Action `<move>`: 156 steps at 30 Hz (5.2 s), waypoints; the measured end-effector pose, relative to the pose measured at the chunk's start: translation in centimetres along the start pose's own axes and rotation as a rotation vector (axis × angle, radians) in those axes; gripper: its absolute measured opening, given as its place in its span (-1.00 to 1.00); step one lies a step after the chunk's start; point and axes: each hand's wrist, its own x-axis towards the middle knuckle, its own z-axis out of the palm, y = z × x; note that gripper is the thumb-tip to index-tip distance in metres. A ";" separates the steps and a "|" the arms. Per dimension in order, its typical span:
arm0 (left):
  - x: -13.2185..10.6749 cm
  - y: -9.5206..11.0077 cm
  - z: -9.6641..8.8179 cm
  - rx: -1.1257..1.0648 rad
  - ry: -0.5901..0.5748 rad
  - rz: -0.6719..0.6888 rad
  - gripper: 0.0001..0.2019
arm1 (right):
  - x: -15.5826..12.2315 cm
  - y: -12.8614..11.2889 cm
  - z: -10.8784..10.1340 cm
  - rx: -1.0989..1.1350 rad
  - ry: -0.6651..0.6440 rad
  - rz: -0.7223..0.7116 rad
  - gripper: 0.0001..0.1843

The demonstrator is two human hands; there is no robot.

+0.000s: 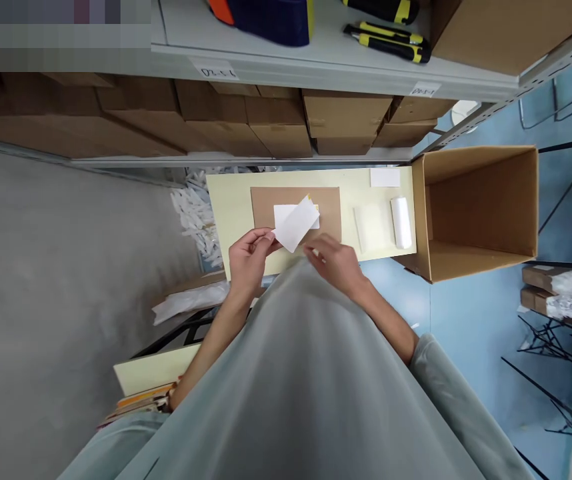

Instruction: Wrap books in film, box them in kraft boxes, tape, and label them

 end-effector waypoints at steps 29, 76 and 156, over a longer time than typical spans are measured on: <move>-1.7 -0.2 -0.9 0.241 -0.143 0.150 -0.56 | 2.2 4.3 -5.2 0.178 0.139 0.234 -0.79; 6.3 -3.3 -6.1 0.146 -0.203 0.162 -0.59 | 3.0 3.2 1.8 0.379 0.115 0.294 -0.60; 13.9 -10.6 -3.7 0.358 -0.038 0.284 -0.71 | 8.3 12.9 5.9 -0.006 0.082 0.347 -0.89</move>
